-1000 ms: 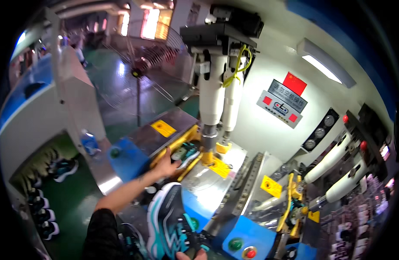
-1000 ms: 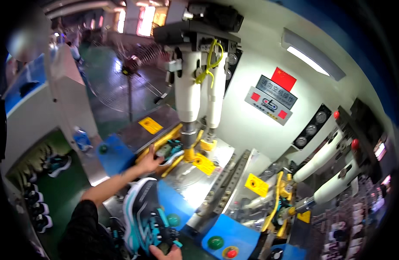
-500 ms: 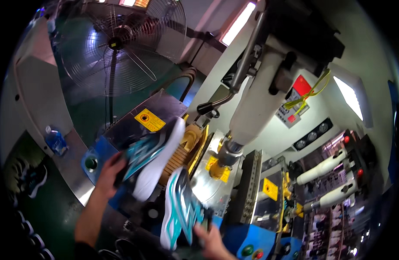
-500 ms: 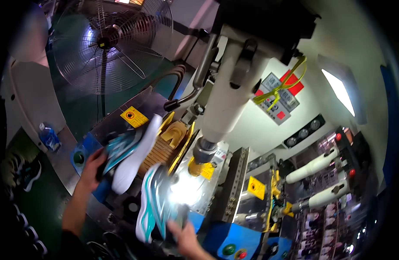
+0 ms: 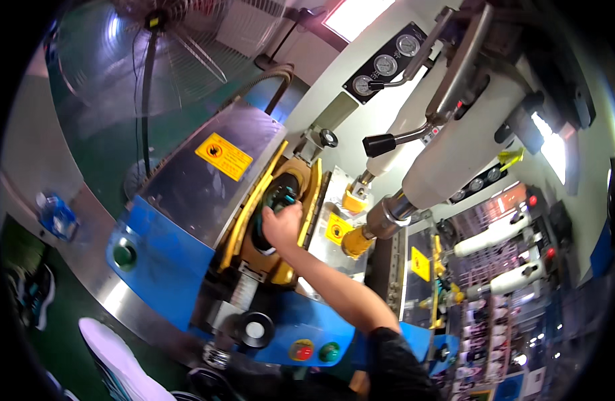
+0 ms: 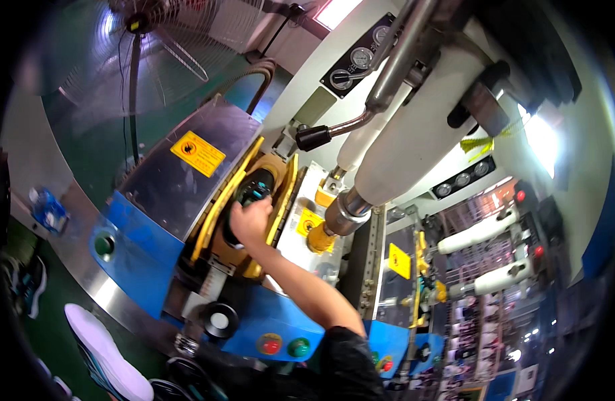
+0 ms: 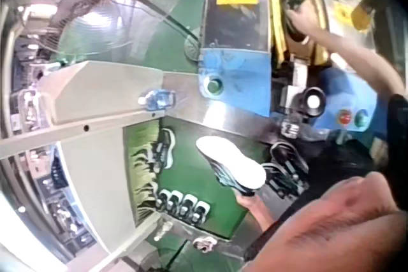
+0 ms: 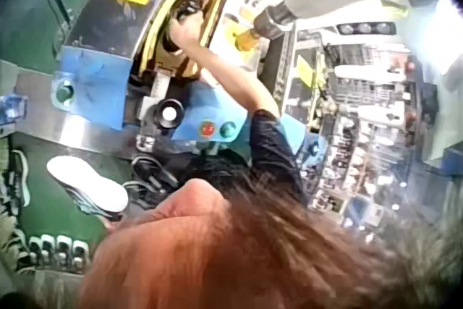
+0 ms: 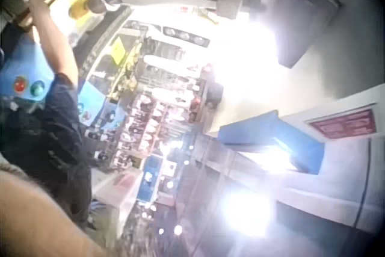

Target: The person places shoes into two different specialized industrial machines, retrieves them, and then places them on a storage rack or conveyor belt.

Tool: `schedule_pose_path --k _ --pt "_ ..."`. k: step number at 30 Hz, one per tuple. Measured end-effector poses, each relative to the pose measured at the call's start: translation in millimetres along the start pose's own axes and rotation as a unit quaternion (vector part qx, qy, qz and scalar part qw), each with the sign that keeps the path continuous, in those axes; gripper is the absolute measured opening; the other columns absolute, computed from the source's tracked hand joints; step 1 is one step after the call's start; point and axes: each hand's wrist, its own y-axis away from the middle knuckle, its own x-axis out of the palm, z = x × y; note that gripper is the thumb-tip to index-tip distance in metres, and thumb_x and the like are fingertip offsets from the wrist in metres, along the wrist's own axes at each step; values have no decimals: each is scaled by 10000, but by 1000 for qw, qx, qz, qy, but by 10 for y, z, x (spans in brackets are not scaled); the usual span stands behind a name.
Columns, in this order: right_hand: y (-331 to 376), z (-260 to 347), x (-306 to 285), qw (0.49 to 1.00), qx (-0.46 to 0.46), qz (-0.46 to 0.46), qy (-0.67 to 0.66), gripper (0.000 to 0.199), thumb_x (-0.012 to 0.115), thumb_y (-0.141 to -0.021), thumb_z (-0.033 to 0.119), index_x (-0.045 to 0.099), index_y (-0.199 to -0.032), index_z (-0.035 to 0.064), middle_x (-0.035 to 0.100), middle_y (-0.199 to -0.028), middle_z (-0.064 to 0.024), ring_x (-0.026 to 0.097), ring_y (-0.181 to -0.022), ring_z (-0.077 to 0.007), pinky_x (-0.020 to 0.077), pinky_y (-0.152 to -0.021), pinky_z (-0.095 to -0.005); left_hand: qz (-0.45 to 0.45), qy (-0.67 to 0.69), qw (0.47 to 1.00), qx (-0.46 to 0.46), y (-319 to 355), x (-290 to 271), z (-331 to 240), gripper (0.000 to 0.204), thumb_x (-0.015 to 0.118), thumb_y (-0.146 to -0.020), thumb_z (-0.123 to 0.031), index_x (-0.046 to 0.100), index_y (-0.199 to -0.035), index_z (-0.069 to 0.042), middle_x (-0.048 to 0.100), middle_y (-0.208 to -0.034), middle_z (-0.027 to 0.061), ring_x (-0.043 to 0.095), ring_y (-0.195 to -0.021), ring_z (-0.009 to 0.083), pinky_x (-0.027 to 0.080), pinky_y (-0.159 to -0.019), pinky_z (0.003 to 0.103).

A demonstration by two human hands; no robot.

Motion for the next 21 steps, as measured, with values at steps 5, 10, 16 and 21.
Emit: schedule_pose_path --k 5,10,16,21 --pt "-59 29 -135 998 30 3 61 723 662 -774 332 344 -1253 -108 496 -1164 -316 521 -1087 -444 438 -937 -448 32 257 964 -63 -146 217 -438 502 674 -829 -319 550 -1203 -9 647 -1057 181 630 -910 287 520 -778 397" --pt "424 285 -1070 946 -223 225 63 723 628 -830 386 370 -1334 -63 532 -1256 -248 533 -1150 -380 452 -936 -391 101 391 912 -65 -148 83 -413 563 677 -821 -401 520 -1265 -92 644 -1068 123 602 -924 257 514 -774 417" --pt "2392 -1083 -2622 879 -369 168 252 889 741 -747 373 316 -1375 -92 310 -1429 -323 309 -1342 -450 257 -1060 -610 143 771 568 -251 284 -212 -1667 396 495 -956 -231 468 -1310 -56 551 -1252 115 557 -1132 258 459 -969 398" --pt "2585 -905 -2712 917 -261 272 128 916 713 -790 407 240 -1440 -33 269 -1470 -288 288 -1373 -392 230 -1105 -542 93 699 674 -222 793 -394 -1733 460 538 -924 -167 409 -1331 3 545 -1228 131 555 -1111 244 450 -966 386"
